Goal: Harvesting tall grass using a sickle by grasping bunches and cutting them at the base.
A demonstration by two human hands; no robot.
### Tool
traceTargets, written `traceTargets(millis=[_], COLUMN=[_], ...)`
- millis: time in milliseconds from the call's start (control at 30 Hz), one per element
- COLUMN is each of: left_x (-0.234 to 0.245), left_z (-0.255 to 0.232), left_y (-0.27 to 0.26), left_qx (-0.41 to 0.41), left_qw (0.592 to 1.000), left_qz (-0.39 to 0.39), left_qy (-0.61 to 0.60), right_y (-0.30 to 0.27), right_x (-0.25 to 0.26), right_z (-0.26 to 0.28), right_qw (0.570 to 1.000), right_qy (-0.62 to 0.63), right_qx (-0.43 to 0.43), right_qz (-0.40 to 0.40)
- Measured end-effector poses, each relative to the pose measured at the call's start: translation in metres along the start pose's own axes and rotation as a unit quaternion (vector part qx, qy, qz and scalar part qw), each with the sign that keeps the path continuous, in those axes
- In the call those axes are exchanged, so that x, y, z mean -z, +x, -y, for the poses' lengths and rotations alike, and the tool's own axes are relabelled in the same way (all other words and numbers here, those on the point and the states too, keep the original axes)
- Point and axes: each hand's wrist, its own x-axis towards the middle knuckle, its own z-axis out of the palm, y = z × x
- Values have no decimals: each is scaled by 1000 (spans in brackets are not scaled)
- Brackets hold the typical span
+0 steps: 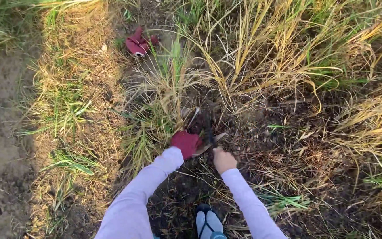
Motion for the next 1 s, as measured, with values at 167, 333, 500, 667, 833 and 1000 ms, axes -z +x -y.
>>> traceTargets(millis=[167,333,500,667,833,1000], left_x=[-20,-33,-48,-45,-114,42], left_z=[7,9,49,5,39,-31], left_y=[3,-20,-92,-107,-153,-71], left_qx=[129,75,21,244,-86,-60], left_qw=[975,985,991,949,920,968], left_qz=[137,-33,-70,-181,-240,-135], left_qy=[-121,-153,-112,82,297,-203], right_y=[13,6,-12,-8,-33,-101], right_x=[35,-99,5,-50,-219,-131], right_z=[-5,-31,5,15,-95,-79], right_qw=[935,971,978,987,975,923], right_qy=[136,-178,23,-61,-188,46], right_qx=[-49,-69,-19,-128,-115,-204], right_qz=[-323,-142,-204,-73,-36,-322])
